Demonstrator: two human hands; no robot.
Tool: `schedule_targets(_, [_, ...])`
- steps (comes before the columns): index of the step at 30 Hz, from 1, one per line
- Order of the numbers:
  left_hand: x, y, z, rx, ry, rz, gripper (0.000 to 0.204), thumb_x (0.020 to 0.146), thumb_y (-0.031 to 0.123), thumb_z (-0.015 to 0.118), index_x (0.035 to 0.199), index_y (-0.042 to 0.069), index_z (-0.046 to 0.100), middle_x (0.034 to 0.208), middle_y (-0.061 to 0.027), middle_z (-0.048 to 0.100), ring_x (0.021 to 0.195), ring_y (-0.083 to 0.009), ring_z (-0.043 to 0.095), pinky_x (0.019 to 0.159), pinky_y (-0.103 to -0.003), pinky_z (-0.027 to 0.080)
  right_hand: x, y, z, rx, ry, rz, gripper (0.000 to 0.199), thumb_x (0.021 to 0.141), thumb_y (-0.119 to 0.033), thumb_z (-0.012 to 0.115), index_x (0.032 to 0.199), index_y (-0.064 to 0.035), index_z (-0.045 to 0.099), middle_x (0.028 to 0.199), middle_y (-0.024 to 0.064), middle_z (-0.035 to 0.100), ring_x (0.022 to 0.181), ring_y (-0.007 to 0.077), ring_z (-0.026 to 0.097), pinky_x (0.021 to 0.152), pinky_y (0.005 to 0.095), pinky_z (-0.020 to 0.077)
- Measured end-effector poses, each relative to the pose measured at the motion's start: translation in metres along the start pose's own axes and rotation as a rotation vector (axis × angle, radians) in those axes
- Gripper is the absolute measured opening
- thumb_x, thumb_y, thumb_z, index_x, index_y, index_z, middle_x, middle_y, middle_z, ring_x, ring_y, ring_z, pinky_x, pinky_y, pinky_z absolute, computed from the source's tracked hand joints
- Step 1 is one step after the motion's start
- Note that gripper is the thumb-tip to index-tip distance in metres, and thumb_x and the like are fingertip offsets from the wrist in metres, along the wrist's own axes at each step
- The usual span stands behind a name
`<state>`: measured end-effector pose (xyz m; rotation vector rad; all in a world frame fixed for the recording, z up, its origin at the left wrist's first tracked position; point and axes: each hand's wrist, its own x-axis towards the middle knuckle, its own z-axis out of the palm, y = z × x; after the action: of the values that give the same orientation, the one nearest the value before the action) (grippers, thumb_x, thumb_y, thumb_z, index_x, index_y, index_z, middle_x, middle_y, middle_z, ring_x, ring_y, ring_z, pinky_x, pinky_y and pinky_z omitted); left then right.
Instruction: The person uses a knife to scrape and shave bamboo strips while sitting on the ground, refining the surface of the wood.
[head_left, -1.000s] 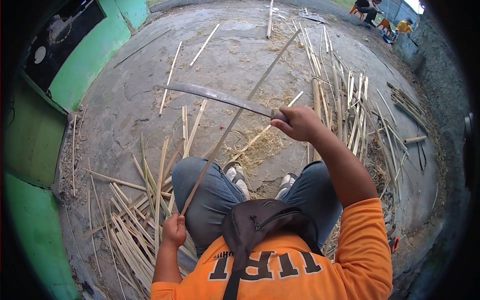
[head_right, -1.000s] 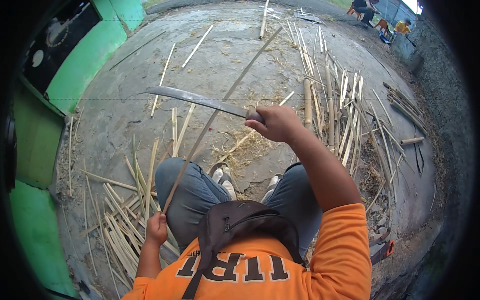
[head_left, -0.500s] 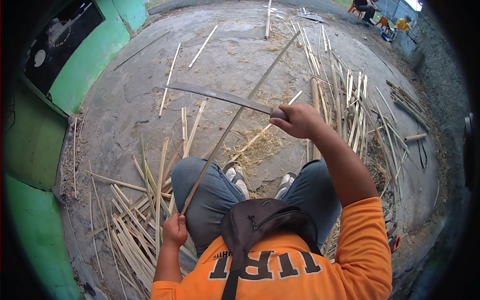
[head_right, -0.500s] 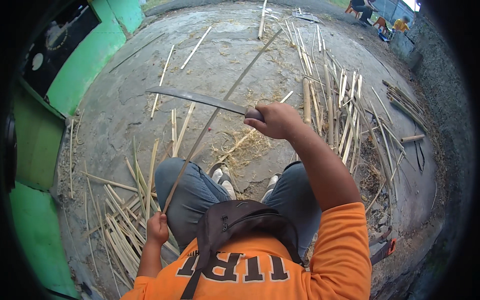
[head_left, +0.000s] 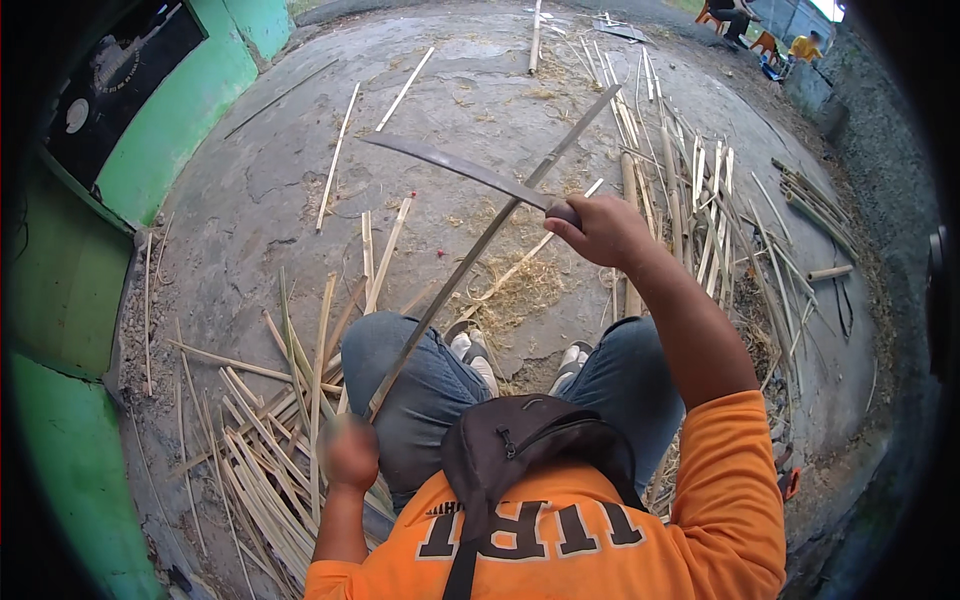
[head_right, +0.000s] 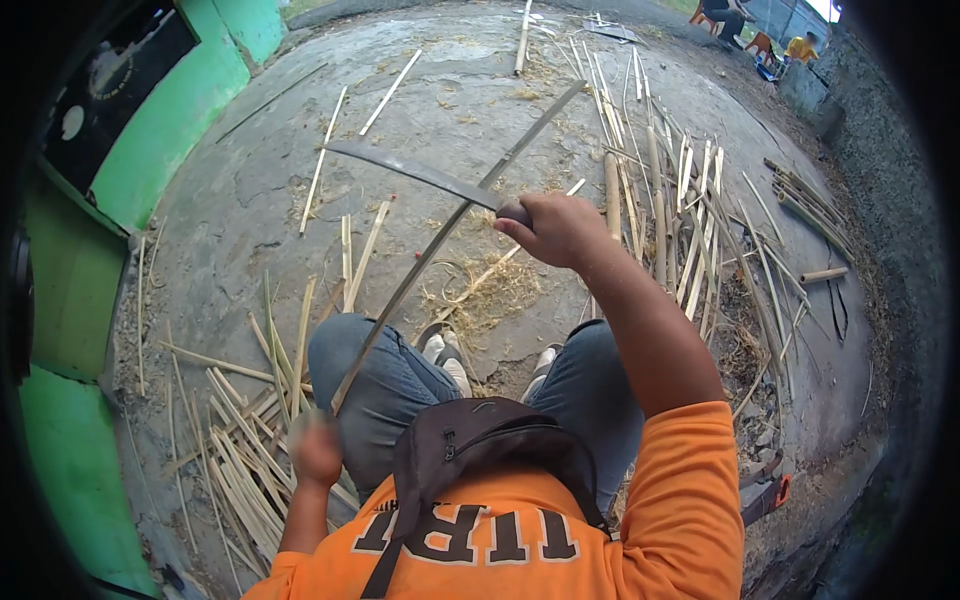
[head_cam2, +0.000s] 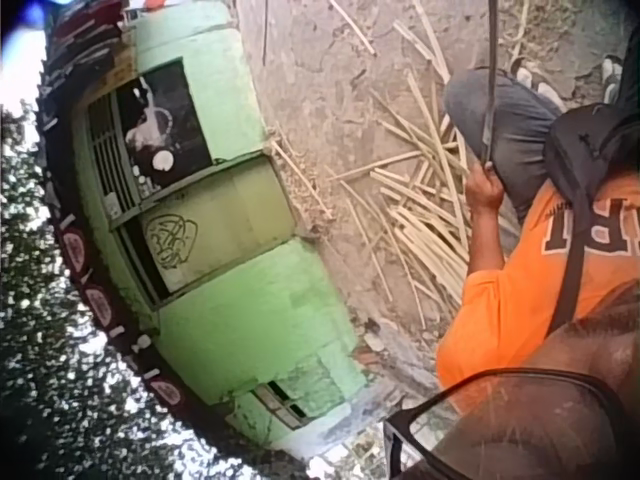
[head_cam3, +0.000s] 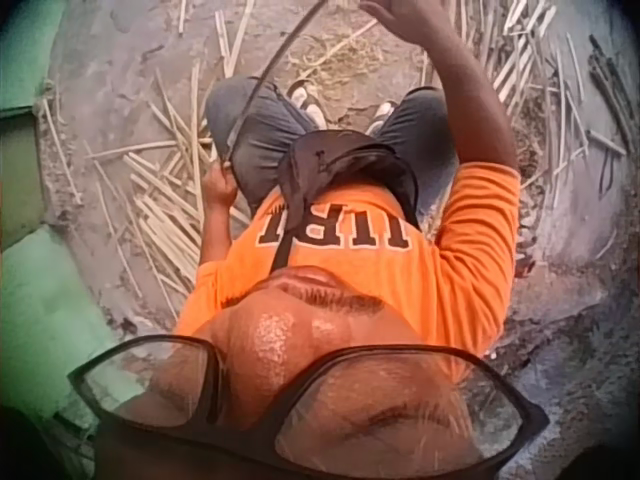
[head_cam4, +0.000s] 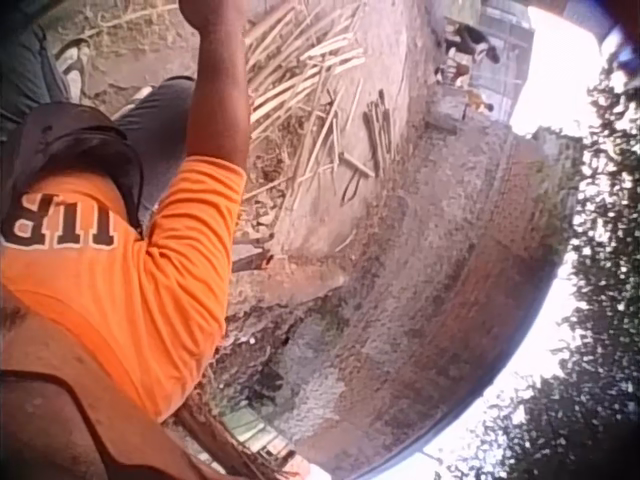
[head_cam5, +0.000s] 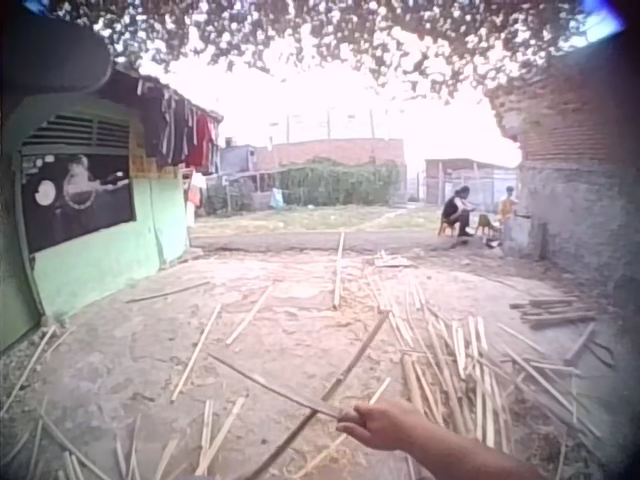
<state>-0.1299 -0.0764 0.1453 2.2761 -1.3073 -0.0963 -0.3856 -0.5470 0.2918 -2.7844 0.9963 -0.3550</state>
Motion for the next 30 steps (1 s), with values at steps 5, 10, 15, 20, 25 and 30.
schedule_targets(5, [-0.002, -0.009, 0.0, 0.006, -0.018, -0.001, 0.043, 0.107, 0.04, 0.049, 0.092, 0.001, 0.059, 0.077, -0.0276, 0.065, 0.075, -0.0548, 0.063, 0.064, -0.061, 0.049, -0.026, -0.031, 0.024, 0.079, -0.068, -0.223, 0.054, 0.095, -0.065, 0.063, 0.092, -0.0104, 0.065, 0.075, 0.0171, 0.069, 0.073, 0.0431, 0.069, 0.066, 0.0514, 0.0541])
schedule_targets(10, [-0.002, -0.01, 0.006, -0.045, 0.018, 0.021, 0.044, 0.108, 0.042, 0.049, 0.092, 0.002, 0.059, 0.077, -0.0273, 0.064, 0.074, -0.0548, 0.063, 0.063, -0.061, 0.048, -0.013, -0.008, 0.013, 0.075, 0.018, -0.141, 0.05, 0.096, -0.061, 0.064, 0.093, -0.0109, 0.067, 0.075, 0.016, 0.07, 0.073, 0.0405, 0.07, 0.067, 0.0512, 0.0536])
schedule_targets(15, [0.002, -0.001, 0.002, -0.004, -0.011, -0.007, 0.04, 0.109, 0.036, 0.048, 0.091, 0.001, 0.056, 0.076, -0.0278, 0.061, 0.074, -0.0551, 0.06, 0.063, -0.059, 0.045, 0.001, 0.031, 0.02, 0.277, 0.109, 0.096, 0.05, 0.099, -0.058, 0.064, 0.103, -0.0088, 0.072, 0.083, 0.0195, 0.073, 0.08, 0.0402, 0.072, 0.071, 0.0496, 0.0553])
schedule_targets(20, [-0.001, -0.003, 0.001, -0.008, 0.001, 0.002, 0.046, 0.108, 0.043, 0.048, 0.088, 0.002, 0.056, 0.074, -0.0281, 0.062, 0.073, -0.0554, 0.062, 0.061, -0.061, 0.046, -0.028, -0.007, 0.032, 0.14, 0.001, -0.179, 0.051, 0.096, -0.06, 0.066, 0.093, -0.0097, 0.065, 0.076, 0.0176, 0.068, 0.074, 0.042, 0.069, 0.067, 0.0519, 0.0539])
schedule_targets(25, [-0.003, -0.012, 0.006, -0.07, 0.004, 0.028, 0.046, 0.108, 0.042, 0.047, 0.088, 0.001, 0.055, 0.074, -0.0286, 0.061, 0.073, -0.0563, 0.06, 0.061, -0.061, 0.046, -0.021, 0.001, 0.014, 0.022, -0.001, -0.312, 0.049, 0.093, -0.06, 0.068, 0.089, -0.011, 0.062, 0.072, 0.0144, 0.067, 0.072, 0.0409, 0.069, 0.064, 0.0518, 0.0523])
schedule_targets(30, [0.0, -0.007, 0.011, -0.091, 0.029, 0.014, 0.045, 0.109, 0.041, 0.046, 0.089, 0.001, 0.055, 0.075, -0.0286, 0.06, 0.074, -0.0565, 0.06, 0.062, -0.061, 0.046, 0.014, 0.06, 0.001, 0.136, 0.182, -0.146, 0.046, 0.096, -0.056, 0.068, 0.094, -0.0096, 0.067, 0.076, 0.0166, 0.07, 0.074, 0.0407, 0.07, 0.066, 0.0501, 0.0524])
